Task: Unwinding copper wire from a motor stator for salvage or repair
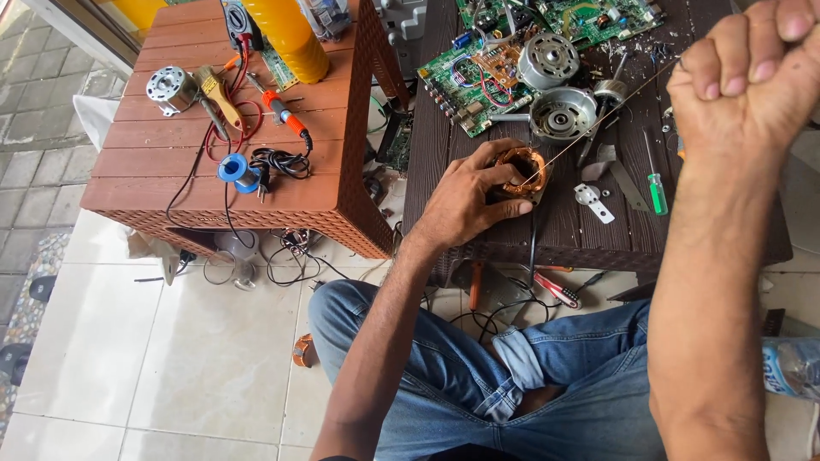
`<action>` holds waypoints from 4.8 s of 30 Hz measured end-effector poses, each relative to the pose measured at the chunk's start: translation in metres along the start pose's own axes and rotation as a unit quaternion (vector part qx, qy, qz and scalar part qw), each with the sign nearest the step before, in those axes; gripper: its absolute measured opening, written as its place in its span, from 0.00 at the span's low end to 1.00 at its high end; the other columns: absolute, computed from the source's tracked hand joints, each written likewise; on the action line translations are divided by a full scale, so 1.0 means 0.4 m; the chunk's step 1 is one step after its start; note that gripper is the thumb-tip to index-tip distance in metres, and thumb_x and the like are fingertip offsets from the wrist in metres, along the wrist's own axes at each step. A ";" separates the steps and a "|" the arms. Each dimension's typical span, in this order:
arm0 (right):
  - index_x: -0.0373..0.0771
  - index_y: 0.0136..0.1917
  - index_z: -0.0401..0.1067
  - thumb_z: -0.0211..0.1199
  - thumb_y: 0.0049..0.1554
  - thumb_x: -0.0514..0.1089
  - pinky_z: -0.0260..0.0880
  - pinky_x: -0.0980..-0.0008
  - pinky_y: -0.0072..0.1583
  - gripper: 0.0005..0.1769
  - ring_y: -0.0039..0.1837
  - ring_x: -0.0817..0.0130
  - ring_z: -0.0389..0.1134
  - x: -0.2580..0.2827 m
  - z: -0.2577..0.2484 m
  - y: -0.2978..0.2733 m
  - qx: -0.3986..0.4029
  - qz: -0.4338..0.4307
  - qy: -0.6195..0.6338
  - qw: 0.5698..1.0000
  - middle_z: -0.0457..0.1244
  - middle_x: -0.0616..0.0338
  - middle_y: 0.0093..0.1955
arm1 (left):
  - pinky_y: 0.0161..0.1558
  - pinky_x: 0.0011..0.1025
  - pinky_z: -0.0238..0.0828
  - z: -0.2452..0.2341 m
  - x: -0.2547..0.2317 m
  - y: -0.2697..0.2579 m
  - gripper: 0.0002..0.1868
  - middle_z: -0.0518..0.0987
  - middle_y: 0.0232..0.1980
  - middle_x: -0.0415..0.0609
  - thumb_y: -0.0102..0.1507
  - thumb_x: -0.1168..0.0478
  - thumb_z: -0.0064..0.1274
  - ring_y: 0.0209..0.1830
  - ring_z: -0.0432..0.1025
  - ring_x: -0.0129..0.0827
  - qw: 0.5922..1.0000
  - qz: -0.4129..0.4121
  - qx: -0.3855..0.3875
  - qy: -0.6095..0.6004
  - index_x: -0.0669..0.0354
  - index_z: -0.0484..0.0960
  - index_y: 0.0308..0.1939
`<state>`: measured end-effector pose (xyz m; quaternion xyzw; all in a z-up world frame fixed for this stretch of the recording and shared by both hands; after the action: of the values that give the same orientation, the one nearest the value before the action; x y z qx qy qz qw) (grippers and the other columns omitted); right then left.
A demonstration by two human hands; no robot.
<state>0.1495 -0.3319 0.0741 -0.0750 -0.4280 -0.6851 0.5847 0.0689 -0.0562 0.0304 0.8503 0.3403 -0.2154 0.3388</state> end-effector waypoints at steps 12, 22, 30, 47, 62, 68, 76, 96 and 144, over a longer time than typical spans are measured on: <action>0.60 0.33 0.55 0.52 0.59 0.54 0.39 0.85 0.33 0.14 0.25 0.88 0.37 0.076 0.337 -0.333 -0.005 -0.031 -0.175 0.984 0.42 0.81 0.23 | 0.65 0.43 0.58 0.004 0.002 -0.001 0.17 0.64 0.74 0.43 0.62 0.43 0.58 0.69 0.66 0.37 0.999 -0.033 0.033 0.005 0.49 0.84 0.45; 0.44 0.24 0.57 0.73 0.43 0.35 0.53 0.72 0.30 0.23 0.24 0.74 0.48 -0.080 0.651 -0.569 0.305 0.048 -0.434 0.846 0.52 0.67 0.21 | 0.68 0.47 0.69 -0.021 -0.031 -0.007 0.19 0.64 0.74 0.57 0.58 0.52 0.65 0.70 0.67 0.49 0.999 -0.002 -0.026 -0.032 0.59 0.84 0.48; 0.45 0.38 0.79 0.71 0.41 0.44 0.78 0.80 0.34 0.09 0.23 0.85 0.73 0.060 0.585 -0.597 0.131 0.039 -0.632 0.763 0.74 0.70 0.25 | 0.67 0.40 0.66 -0.052 -0.082 -0.004 0.11 0.75 0.64 0.43 0.64 0.55 0.59 0.69 0.67 0.40 0.991 0.028 -0.082 0.101 0.55 0.89 0.44; 0.15 0.75 0.67 0.61 0.84 0.25 0.68 0.64 0.57 0.10 0.55 0.54 0.65 0.234 0.132 -0.826 -0.285 0.061 -0.701 0.651 0.63 0.35 0.61 | 0.69 0.39 0.68 -0.064 -0.007 -0.007 0.10 0.70 0.69 0.51 0.67 0.61 0.55 0.70 0.68 0.42 0.987 -0.034 -0.037 -0.154 0.63 0.85 0.47; 0.34 0.68 0.72 0.53 0.72 0.49 0.75 0.69 0.73 0.20 0.66 0.61 0.72 0.199 0.127 -0.731 -0.358 -0.201 -0.409 0.815 0.68 0.48 0.60 | 0.68 0.37 0.69 -0.065 -0.005 -0.010 0.10 0.70 0.69 0.53 0.67 0.61 0.56 0.69 0.68 0.42 0.983 -0.032 -0.043 -0.175 0.64 0.85 0.46; 0.43 0.75 0.61 0.53 0.73 0.39 0.85 0.74 0.52 0.18 0.50 0.73 0.75 0.093 0.314 -0.527 -0.229 -0.057 -0.265 0.935 0.69 0.59 0.58 | 0.69 0.39 0.69 -0.065 0.001 -0.007 0.09 0.70 0.69 0.52 0.67 0.61 0.55 0.70 0.68 0.41 0.982 -0.034 -0.042 -0.183 0.62 0.85 0.46; 0.31 0.59 0.60 0.57 0.63 0.32 0.70 0.76 0.39 0.12 0.35 0.65 0.70 -0.131 0.270 -0.454 -0.167 0.176 -0.372 0.896 0.67 0.47 0.46 | 0.67 0.37 0.70 -0.069 0.001 -0.009 0.09 0.70 0.69 0.51 0.68 0.61 0.55 0.69 0.69 0.40 0.981 -0.032 -0.039 -0.187 0.63 0.85 0.46; 0.29 0.60 0.70 0.63 0.61 0.29 0.70 0.78 0.31 0.14 0.31 0.70 0.70 -0.192 0.277 -0.344 -0.096 0.136 -0.513 0.842 0.71 0.42 0.48 | 0.66 0.57 0.68 -0.079 -0.002 -0.018 0.06 0.73 0.66 0.56 0.70 0.62 0.55 0.66 0.70 0.63 0.976 -0.006 -0.067 -0.207 0.56 0.86 0.47; 0.36 0.41 0.77 0.69 0.56 0.31 0.48 0.76 0.28 0.04 0.25 0.78 0.55 -0.125 0.351 -0.312 -0.035 0.149 -0.750 0.644 0.63 0.65 0.26 | 0.64 0.36 0.71 -0.105 -0.016 -0.025 0.10 0.75 0.62 0.51 0.71 0.59 0.48 0.62 0.72 0.36 0.962 -0.017 -0.093 -0.256 0.62 0.79 0.48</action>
<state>0.0010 -0.2068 0.0690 -0.6460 -0.6788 -0.3128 0.1553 0.0632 -0.0231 0.0586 0.7256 0.2754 -0.3988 0.4885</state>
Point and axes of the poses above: each hand's wrist, its own y-axis towards the middle knuckle, its own z-axis out of the palm, x = y × z, the point moved 9 cm from there along y, towards the middle knuckle
